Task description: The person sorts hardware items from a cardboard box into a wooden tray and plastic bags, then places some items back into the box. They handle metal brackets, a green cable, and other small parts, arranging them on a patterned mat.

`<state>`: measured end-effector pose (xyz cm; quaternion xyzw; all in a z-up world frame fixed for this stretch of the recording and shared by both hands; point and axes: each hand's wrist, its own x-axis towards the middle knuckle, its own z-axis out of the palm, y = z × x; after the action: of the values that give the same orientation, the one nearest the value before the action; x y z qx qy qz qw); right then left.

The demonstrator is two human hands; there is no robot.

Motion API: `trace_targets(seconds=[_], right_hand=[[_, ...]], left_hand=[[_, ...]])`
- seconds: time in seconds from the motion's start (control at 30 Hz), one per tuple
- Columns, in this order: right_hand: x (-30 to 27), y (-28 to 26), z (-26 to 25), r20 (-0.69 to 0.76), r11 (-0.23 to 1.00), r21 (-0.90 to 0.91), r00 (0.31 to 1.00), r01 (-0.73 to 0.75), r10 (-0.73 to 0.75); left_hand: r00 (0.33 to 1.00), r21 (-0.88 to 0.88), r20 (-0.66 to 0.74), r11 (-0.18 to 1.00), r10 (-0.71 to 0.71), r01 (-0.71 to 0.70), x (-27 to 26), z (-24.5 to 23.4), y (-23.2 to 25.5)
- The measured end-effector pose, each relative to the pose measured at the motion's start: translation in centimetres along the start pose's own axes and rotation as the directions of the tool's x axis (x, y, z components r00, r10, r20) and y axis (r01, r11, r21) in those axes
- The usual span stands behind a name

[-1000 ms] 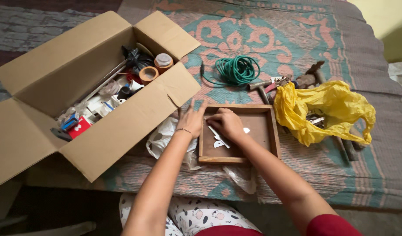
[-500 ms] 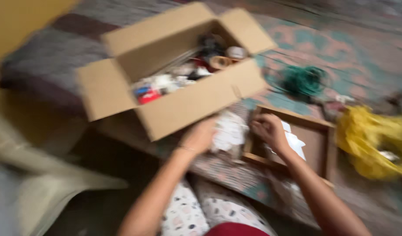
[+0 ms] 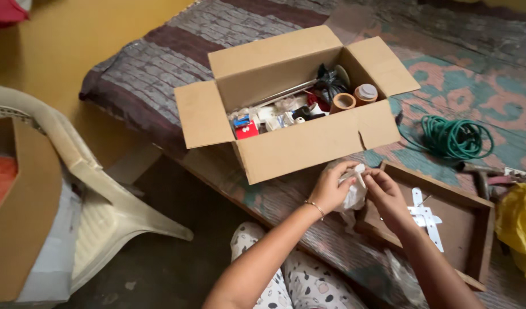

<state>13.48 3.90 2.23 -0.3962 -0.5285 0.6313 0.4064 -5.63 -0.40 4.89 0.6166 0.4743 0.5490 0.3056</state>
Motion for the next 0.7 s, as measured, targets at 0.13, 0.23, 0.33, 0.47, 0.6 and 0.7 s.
trace_targets(seconds=[0.13, 0.23, 0.33, 0.47, 0.6, 0.7], right_hand=[[0.5, -0.3, -1.4, -0.058, 0.961, 0.273, 0.997, -0.039, 0.057], [0.6, -0.1, -2.9, -0.075, 0.99, 0.135, 0.996, -0.033, 0.043], [1.1, -0.9, -3.7, -0.073, 0.889, 0.457, 0.997, 0.038, -0.006], [0.9, -2.4, -4.0, -0.077, 0.881, 0.47, 0.997, 0.054, -0.02], [0.6, -3.1, -3.7, -0.141, 0.894, 0.448, 0.989, 0.016, 0.053], [0.5, -3.5, -3.6, -0.122, 0.878, 0.474, 0.992, 0.067, -0.01]], left_hand=[[0.985, -0.209, 0.129, 0.968, -0.115, 0.14, 2.0, 0.7, 0.7], [0.997, -0.026, 0.059, 0.999, 0.041, -0.039, 2.7, 1.2, 1.6], [0.976, 0.223, 0.037, 0.95, 0.215, -0.217, 2.9, 1.0, 3.4], [0.976, 0.581, 0.145, 0.784, 0.165, -0.219, 2.1, 0.7, 5.8], [0.991, 0.797, 0.122, 0.6, -0.046, -0.07, 2.3, 1.5, 6.0], [0.988, 0.858, 0.118, 0.511, -0.103, -0.049, 2.9, 1.4, 4.6]])
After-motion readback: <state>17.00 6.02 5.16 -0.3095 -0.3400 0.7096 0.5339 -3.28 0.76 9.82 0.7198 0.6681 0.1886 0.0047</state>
